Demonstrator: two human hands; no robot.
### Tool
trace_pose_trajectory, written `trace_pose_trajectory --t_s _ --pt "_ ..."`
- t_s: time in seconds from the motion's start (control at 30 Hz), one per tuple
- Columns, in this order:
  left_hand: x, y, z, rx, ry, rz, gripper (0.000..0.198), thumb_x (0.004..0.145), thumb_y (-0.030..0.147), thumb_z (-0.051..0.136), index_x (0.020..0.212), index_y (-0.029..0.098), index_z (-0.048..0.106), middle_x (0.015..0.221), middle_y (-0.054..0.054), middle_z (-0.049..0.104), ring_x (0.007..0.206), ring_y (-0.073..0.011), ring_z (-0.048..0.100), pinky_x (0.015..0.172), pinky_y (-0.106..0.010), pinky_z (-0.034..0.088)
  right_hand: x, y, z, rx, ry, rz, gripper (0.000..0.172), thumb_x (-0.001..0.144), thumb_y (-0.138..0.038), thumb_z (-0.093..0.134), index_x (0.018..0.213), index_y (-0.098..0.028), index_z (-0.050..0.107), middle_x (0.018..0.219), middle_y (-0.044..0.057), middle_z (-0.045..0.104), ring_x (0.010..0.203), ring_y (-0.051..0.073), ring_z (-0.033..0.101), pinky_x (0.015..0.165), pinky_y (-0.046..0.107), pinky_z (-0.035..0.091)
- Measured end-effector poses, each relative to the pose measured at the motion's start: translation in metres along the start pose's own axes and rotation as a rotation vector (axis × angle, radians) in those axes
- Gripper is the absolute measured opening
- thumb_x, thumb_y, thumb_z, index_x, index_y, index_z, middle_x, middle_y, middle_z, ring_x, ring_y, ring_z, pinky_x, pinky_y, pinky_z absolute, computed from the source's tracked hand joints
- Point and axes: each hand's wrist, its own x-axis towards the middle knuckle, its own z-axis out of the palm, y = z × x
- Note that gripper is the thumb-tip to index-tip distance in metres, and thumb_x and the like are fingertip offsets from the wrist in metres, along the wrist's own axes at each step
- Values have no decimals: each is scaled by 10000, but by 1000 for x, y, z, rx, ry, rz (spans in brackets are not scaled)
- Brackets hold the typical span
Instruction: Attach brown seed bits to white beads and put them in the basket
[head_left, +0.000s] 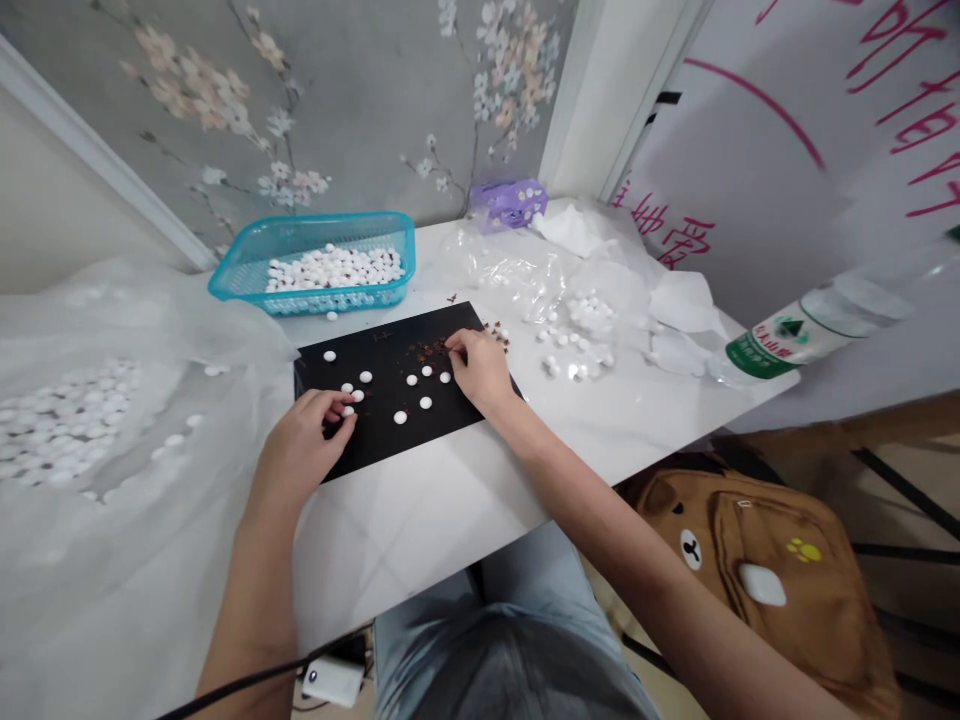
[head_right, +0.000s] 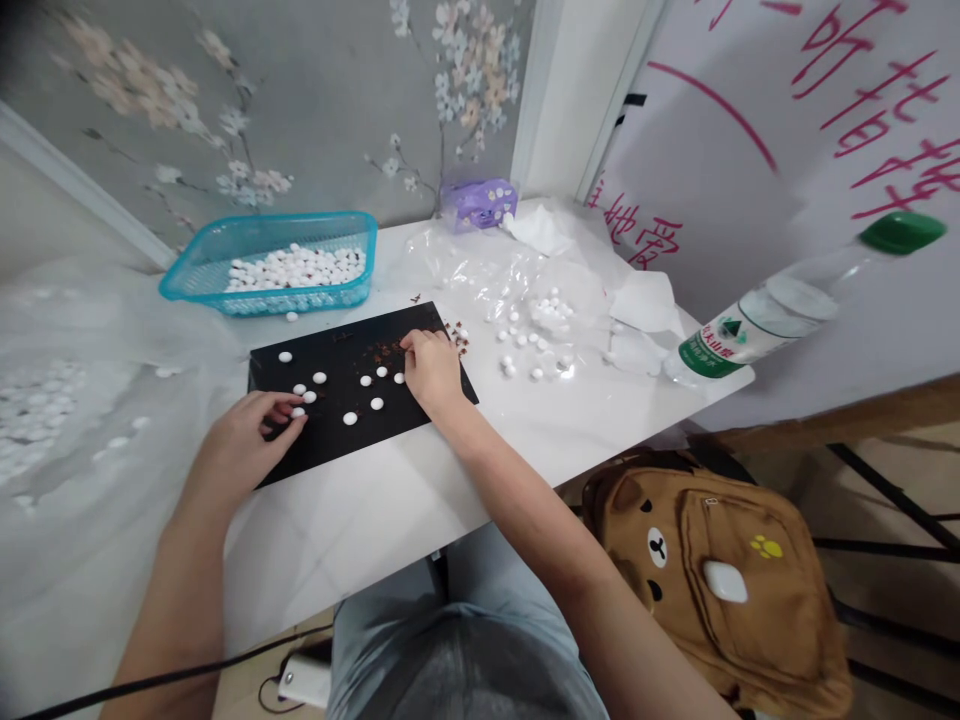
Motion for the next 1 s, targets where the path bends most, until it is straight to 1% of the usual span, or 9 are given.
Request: trace_pose_trajectory --t_s 0.13,0.27,0.33,0.4,0.53,0.63,0.73,0.83,1.0 --pt "-1 6 0 -20 40 20 189 796 293 486 929 215 595 887 -34 618 774 -167 594 671 -287 475 0 -1 1 181 82 -16 171 764 -107 467 823 -198 599 843 28 657 832 183 597 834 342 454" --pt "-3 13 4 -131 124 67 186 799 292 531 953 208 593 887 -33 630 777 -154 601 690 -276 500 2 -4 4 497 98 104 109 758 -142 501 801 -203 580 808 8 645 717 139 616 703 282 502" --pt "-3 18 7 -166 133 83 192 799 294 543 965 211 595 892 -31 636 779 -150 606 697 -274 508 4 -7 5 612 72 153 85 733 -140 534 781 -195 577 774 2 639 674 125 609 656 265 507" --pt "-4 22 11 -190 120 92 201 801 305 547 974 213 594 893 -30 638 785 -151 611 710 -279 516 5 -9 5 679 35 171 87 699 -132 572 764 -189 579 752 -4 636 668 117 610 659 260 512" --pt "-4 28 17 -227 85 92 204 811 318 538 972 202 588 929 -39 632 799 -152 613 730 -285 529 4 -11 4 833 -67 156 132 645 -154 652 761 -187 598 750 -9 647 726 119 641 750 278 531" --pt "-4 28 21 -234 82 81 214 817 324 532 981 197 587 956 -47 626 812 -153 614 747 -288 535 3 -12 5 932 -129 139 125 653 -163 656 766 -185 608 757 -5 655 751 126 658 791 292 535" --pt "-3 27 24 -247 79 45 226 821 327 526 991 192 588 942 -50 637 810 -157 622 754 -295 538 1 -13 7 911 -146 120 103 680 -159 637 778 -181 611 763 2 658 742 126 657 764 284 532" --pt "-3 27 26 -264 54 25 234 821 335 518 987 186 589 937 -53 656 805 -165 630 763 -312 537 -3 -16 8 749 -132 68 75 718 -163 604 791 -179 612 762 3 659 716 115 635 685 245 508" --pt "-1 27 29 -280 27 18 238 812 348 537 988 198 592 948 -42 676 816 -162 640 769 -301 522 -14 -25 8 448 -113 -193 110 799 -213 538 885 -180 597 829 -8 668 580 74 531 600 209 436"
